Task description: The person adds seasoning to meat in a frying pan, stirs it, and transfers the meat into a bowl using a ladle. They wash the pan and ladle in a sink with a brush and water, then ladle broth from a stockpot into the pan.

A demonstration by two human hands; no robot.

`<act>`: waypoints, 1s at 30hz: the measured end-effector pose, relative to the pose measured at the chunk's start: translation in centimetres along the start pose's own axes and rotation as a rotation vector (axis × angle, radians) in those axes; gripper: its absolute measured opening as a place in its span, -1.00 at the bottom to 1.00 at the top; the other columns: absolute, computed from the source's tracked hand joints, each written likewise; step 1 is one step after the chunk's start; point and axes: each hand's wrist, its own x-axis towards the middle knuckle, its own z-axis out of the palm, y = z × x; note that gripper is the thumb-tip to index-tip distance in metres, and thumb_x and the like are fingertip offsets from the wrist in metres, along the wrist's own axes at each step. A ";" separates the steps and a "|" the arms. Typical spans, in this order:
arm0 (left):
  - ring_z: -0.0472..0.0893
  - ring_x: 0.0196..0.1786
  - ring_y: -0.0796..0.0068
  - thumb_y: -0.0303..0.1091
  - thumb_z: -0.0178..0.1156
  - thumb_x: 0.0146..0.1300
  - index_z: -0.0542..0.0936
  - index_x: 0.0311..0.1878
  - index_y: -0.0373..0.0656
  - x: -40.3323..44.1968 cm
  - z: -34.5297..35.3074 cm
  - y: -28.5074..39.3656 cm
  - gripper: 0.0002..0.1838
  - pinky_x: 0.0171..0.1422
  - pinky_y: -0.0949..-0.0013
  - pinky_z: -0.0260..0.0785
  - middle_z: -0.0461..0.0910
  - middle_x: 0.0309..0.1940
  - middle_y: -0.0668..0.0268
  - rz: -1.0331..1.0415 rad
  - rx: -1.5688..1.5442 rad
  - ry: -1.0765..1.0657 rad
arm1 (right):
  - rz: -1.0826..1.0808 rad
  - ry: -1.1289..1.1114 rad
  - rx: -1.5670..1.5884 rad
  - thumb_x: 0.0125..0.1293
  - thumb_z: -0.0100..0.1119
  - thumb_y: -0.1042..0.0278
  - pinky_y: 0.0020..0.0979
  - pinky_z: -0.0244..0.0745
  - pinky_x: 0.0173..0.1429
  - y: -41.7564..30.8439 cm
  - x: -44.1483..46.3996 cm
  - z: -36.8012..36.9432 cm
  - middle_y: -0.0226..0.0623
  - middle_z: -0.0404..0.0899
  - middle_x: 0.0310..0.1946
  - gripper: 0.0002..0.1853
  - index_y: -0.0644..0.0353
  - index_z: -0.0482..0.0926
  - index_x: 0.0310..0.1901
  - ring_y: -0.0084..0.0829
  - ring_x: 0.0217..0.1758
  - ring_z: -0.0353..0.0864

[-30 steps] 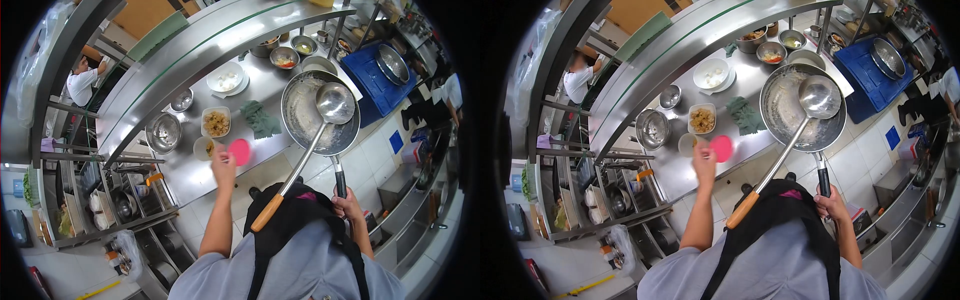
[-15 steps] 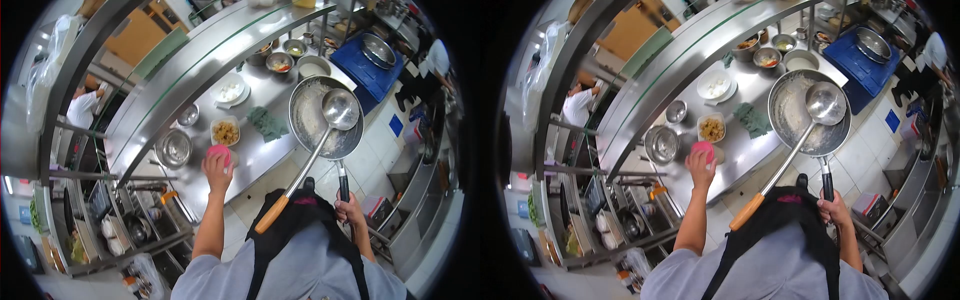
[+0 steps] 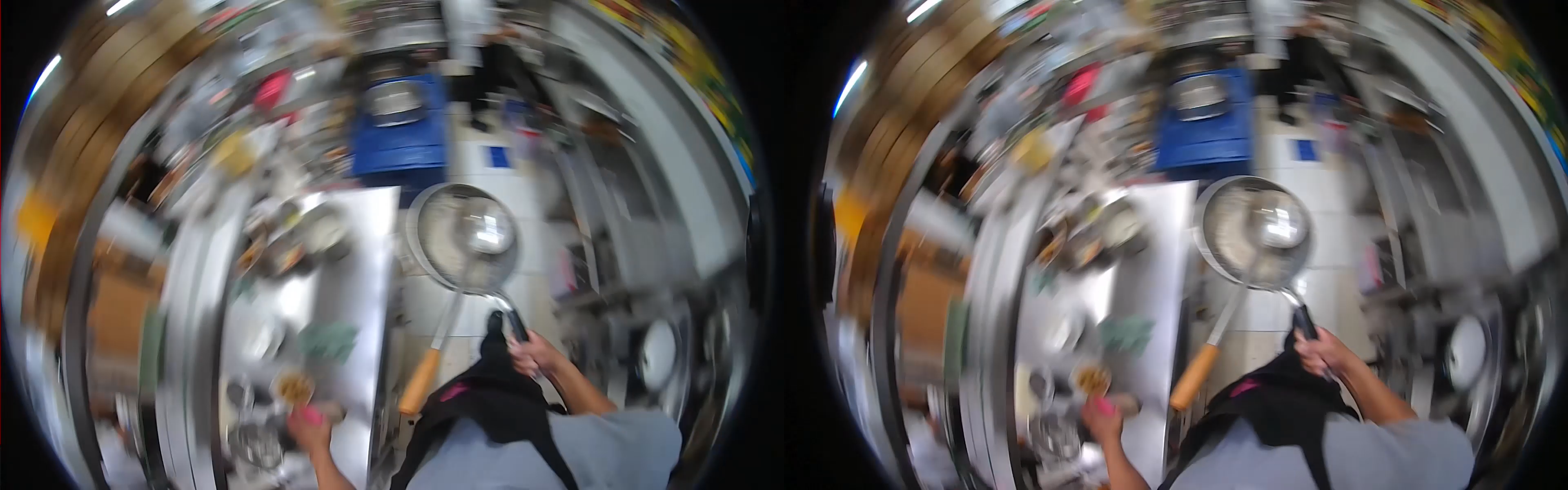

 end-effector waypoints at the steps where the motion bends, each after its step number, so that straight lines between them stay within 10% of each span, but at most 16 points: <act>1: 0.33 0.39 -0.12 -0.14 0.48 -0.11 0.41 0.38 -0.08 0.0 -1.7 3.1 -0.11 0.50 -0.09 0.17 0.44 0.28 0.00 -0.024 0.006 -0.068 | -0.050 0.026 0.033 0.34 0.29 0.38 -0.53 0.19 -0.73 -1.3 0.0 -0.7 -0.57 0.23 -0.70 -0.72 0.05 0.28 -0.21 -0.67 -0.80 0.25; 5: 0.31 0.42 -0.09 -0.24 0.51 -0.07 0.33 0.41 -0.28 3.7 4.5 3.9 -0.07 0.54 -0.03 0.12 0.37 0.32 -0.05 0.376 -0.180 0.018 | -0.254 0.205 0.129 0.35 0.24 0.42 -0.51 0.20 -0.69 -5.7 0.3 -7.8 -0.60 0.19 -0.70 -0.76 0.04 0.30 -0.26 -0.68 -0.78 0.22; 8: 0.34 0.42 -0.13 0.28 0.44 0.07 0.41 0.43 -0.08 8.1 6.8 11.3 -0.06 0.53 -0.14 0.13 0.38 0.40 -0.01 0.557 -0.176 -0.051 | -0.375 0.322 0.189 0.32 0.23 0.49 -0.49 0.15 -0.70 -11.4 0.5 -14.1 -0.59 0.19 -0.69 -0.76 0.04 0.30 -0.28 -0.68 -0.77 0.19; 10: 0.36 0.39 -0.15 0.24 0.50 0.00 0.42 0.39 -0.17 7.8 2.7 23.5 -0.02 0.48 -0.06 0.20 0.41 0.36 -0.06 0.330 0.079 -0.131 | -0.433 0.428 0.196 0.32 0.24 0.50 -0.50 0.14 -0.70 -15.4 0.5 -20.2 -0.61 0.20 -0.69 -0.75 0.02 0.31 -0.29 -0.69 -0.77 0.19; 18: 0.35 0.40 -0.16 0.17 0.50 0.03 0.41 0.42 -0.13 19.3 6.6 54.3 -0.05 0.50 -0.07 0.20 0.35 0.38 -0.06 0.555 -0.100 -0.205 | -0.525 0.641 0.228 0.32 0.24 0.46 -0.53 0.15 -0.69 -28.7 -1.3 -42.5 -0.64 0.24 -0.69 -0.75 -0.03 0.32 -0.35 -0.73 -0.76 0.20; 20: 0.30 0.42 -0.05 -0.31 0.47 -0.03 0.34 0.40 -0.28 21.9 7.0 64.0 -0.12 0.56 0.00 0.08 0.34 0.34 -0.02 0.850 -0.433 -0.105 | -0.494 0.522 0.466 0.34 0.21 0.47 -0.54 0.15 -0.70 -30.3 -1.5 -47.2 -0.63 0.23 -0.72 -0.76 -0.03 0.33 -0.37 -0.71 -0.76 0.24; 30: 0.34 0.36 0.20 -0.12 0.51 0.01 0.27 0.47 -0.26 21.0 -7.6 116.8 -0.01 0.46 0.12 0.17 0.33 0.29 0.07 1.777 -1.205 -0.117 | -0.419 0.710 0.541 0.34 0.20 0.36 -0.51 0.06 -0.59 -35.0 2.6 -58.7 -0.60 0.16 -0.77 -0.60 -0.07 0.20 -0.58 -0.64 -0.77 0.12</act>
